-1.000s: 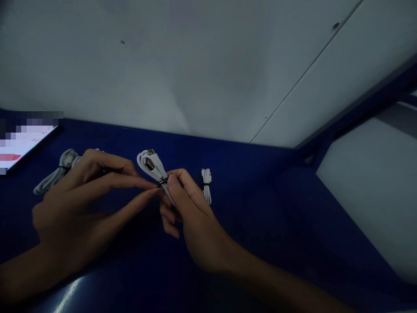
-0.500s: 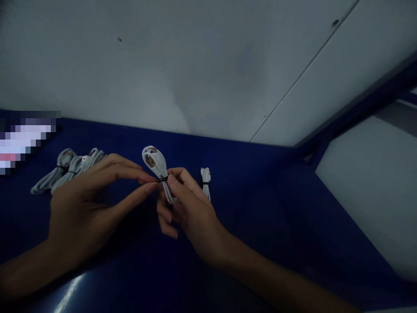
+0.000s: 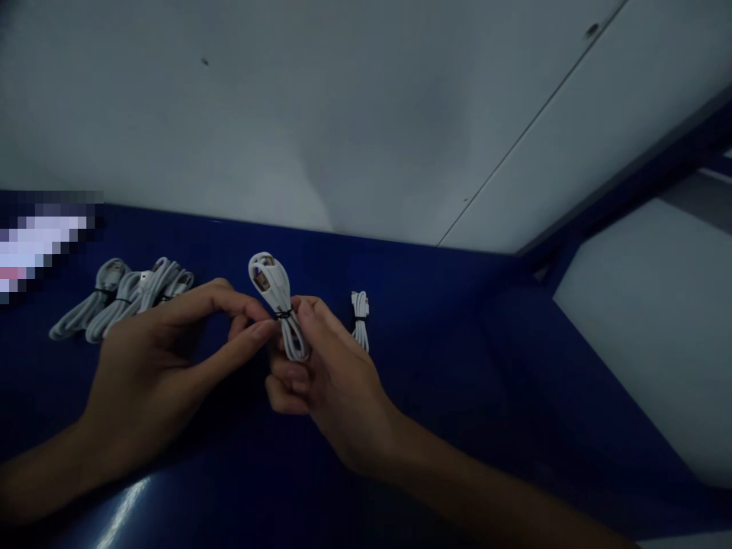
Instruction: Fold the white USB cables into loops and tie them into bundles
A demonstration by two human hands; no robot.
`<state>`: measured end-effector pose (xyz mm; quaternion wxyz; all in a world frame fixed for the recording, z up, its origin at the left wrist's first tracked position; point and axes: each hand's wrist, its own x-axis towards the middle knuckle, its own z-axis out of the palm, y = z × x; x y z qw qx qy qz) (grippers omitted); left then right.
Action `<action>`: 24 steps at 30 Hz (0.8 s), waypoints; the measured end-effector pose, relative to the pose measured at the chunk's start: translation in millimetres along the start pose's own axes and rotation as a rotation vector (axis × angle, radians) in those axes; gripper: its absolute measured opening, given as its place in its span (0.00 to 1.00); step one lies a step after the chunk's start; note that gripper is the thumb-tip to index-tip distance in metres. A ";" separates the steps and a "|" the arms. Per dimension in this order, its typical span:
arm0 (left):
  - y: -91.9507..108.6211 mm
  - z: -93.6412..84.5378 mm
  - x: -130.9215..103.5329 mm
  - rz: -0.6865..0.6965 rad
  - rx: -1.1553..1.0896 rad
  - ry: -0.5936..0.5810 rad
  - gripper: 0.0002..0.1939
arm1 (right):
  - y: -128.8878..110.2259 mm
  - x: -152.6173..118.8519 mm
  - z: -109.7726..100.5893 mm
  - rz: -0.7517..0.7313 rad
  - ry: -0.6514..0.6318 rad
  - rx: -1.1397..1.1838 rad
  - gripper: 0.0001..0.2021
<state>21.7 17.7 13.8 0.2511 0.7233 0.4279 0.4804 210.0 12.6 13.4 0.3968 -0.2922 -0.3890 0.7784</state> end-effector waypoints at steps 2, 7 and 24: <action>1.2 0.6 -0.7 -0.031 -0.030 -0.008 0.05 | 1.5 1.0 0.2 -0.037 0.012 -0.002 0.14; 7.6 2.5 1.3 -0.196 -0.262 -0.052 0.05 | 3.8 3.9 -2.3 -0.092 0.058 0.069 0.09; 7.1 5.1 1.1 -0.666 -0.730 -0.250 0.10 | 8.0 -1.5 -5.8 -0.161 0.134 -0.049 0.09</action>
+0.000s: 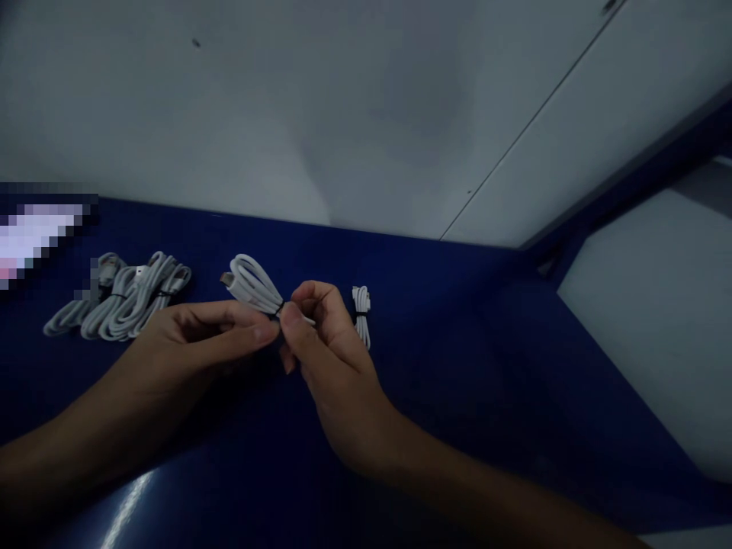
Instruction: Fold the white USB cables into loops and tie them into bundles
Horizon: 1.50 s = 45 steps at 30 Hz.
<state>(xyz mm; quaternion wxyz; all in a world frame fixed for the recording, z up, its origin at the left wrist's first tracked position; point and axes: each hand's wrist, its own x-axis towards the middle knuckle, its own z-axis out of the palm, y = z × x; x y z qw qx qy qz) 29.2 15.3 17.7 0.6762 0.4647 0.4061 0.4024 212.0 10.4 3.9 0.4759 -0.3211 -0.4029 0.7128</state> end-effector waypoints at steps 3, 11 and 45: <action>0.0 0.0 -1.1 -0.050 -0.042 0.001 0.09 | 0.2 0.0 -0.3 -0.011 0.009 -0.021 0.08; 2.4 -0.2 -3.6 -0.066 -0.057 -0.017 0.08 | 1.4 2.4 -0.7 -0.010 -0.011 0.041 0.08; 4.3 -8.7 -1.0 0.556 0.571 0.253 0.27 | -13.5 3.6 2.3 0.288 -0.185 0.324 0.05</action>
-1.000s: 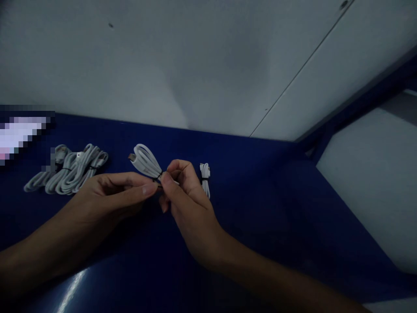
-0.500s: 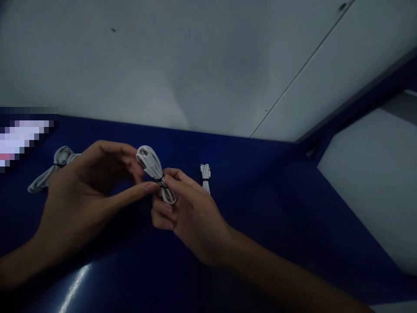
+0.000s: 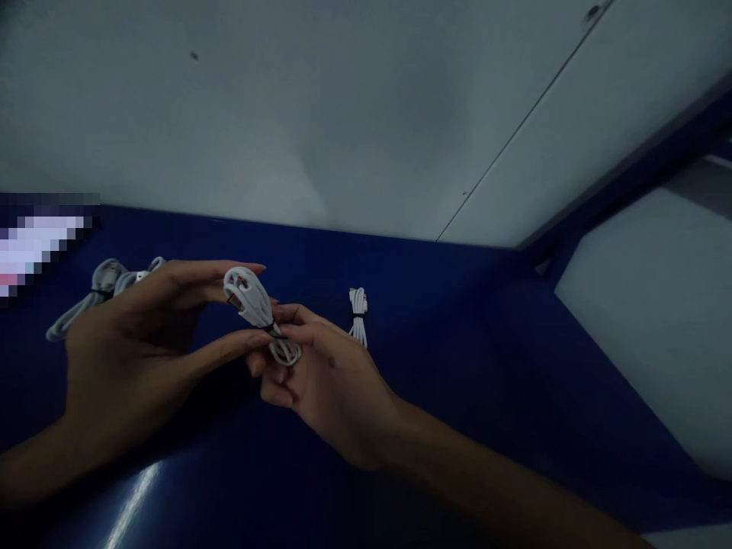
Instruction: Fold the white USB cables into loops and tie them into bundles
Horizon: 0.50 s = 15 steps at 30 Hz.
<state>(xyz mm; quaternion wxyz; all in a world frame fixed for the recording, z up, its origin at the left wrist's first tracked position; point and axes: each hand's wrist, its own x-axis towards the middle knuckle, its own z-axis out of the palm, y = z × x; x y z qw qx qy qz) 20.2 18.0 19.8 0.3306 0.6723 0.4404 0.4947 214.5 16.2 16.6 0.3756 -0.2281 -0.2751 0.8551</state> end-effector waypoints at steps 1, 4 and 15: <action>0.0 -0.2 -0.4 0.003 0.005 0.001 0.27 | 0.5 0.1 0.2 0.004 -0.006 0.011 0.04; 0.5 -0.7 -1.6 0.005 0.002 -0.004 0.26 | 1.2 -0.2 1.1 0.019 -0.018 0.041 0.05; 9.4 2.8 1.8 -0.153 -0.179 0.023 0.29 | -0.2 1.3 -0.1 0.042 -0.101 -0.033 0.10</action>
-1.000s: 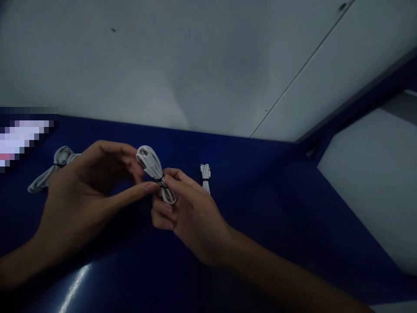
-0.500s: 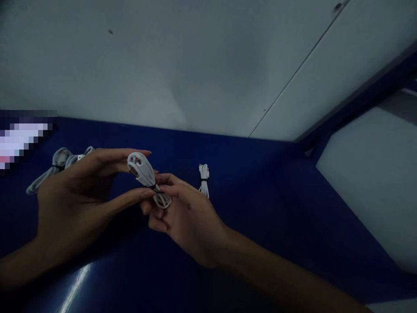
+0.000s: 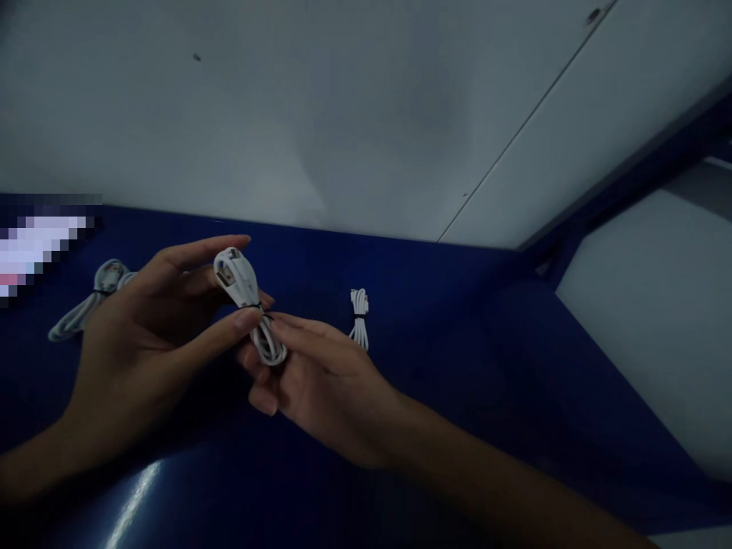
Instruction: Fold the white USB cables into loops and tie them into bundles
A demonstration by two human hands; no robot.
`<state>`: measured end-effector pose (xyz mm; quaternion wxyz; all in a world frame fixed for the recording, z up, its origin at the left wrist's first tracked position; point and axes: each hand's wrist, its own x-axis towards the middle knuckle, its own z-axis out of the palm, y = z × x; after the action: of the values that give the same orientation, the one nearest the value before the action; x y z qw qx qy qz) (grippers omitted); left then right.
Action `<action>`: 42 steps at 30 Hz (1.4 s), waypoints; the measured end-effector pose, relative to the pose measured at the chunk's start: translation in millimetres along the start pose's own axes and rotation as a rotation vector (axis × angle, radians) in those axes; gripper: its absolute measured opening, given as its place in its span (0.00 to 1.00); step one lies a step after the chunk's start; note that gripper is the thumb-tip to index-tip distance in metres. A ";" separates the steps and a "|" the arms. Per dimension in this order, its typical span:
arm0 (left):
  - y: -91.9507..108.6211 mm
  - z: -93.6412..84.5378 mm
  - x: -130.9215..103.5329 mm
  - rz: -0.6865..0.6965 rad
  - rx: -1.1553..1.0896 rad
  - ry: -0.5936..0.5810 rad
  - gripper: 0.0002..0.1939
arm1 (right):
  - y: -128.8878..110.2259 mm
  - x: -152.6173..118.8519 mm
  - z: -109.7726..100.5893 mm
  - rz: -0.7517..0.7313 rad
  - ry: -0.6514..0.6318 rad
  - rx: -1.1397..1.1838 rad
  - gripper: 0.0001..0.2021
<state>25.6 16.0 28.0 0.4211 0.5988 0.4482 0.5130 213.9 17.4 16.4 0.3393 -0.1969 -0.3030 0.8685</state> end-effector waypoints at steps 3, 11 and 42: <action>0.8 -0.9 0.2 -0.008 -0.006 -0.013 0.29 | 1.2 2.0 -1.7 -0.036 0.027 -0.047 0.11; -0.3 -5.2 2.3 0.082 0.065 -0.049 0.29 | 4.9 3.4 -6.4 -0.101 0.084 -0.156 0.10; 5.3 4.0 -4.8 0.131 0.098 0.105 0.29 | 2.5 2.3 -8.8 -0.241 0.127 -0.417 0.06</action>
<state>29.7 9.9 31.5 0.3330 0.6188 0.4541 0.5477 215.9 21.0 8.0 0.4109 -0.2793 -0.4751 0.7263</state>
